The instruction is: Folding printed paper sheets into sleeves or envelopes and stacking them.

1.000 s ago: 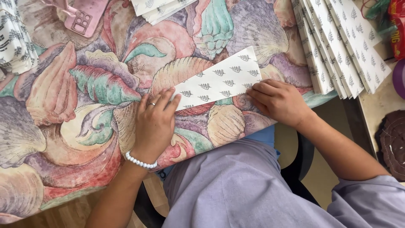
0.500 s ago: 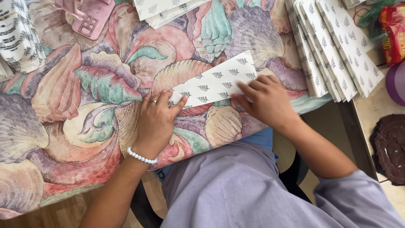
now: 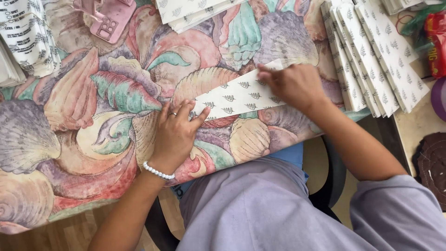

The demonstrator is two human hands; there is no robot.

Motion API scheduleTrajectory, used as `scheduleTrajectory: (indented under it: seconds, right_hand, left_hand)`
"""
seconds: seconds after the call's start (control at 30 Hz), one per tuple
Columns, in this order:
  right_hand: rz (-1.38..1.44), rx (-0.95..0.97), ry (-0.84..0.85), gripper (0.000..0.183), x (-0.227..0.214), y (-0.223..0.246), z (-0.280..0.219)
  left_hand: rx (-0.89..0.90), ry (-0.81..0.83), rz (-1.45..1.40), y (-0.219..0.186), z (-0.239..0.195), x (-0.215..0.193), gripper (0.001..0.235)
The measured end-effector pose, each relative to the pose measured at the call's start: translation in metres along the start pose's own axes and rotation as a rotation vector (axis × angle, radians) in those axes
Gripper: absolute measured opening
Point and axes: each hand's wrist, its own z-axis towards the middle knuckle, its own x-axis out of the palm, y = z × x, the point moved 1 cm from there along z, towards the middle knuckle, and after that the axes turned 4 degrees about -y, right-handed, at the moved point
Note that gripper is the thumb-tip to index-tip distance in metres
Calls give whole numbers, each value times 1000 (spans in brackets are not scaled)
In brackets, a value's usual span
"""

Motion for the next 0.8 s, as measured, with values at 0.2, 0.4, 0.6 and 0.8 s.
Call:
scheduleTrajectory:
  seconds: [0.2, 0.4, 0.6, 0.8]
  right_hand:
    - [-39, 79, -216, 37, 55, -20, -10]
    - [229, -255, -466, 28, 31, 34, 13]
    - [437, -522, -388, 30, 22, 65, 17]
    - [404, -280, -100, 10, -19, -55, -31]
  left_hand:
    - [-122, -80, -9, 13, 35, 14, 31]
    - [-223, 12, -78, 9, 52, 30, 22]
    - [-264, -97, -225, -5, 34, -14, 18]
    - [-319, -51, -320, 16, -19, -43, 7]
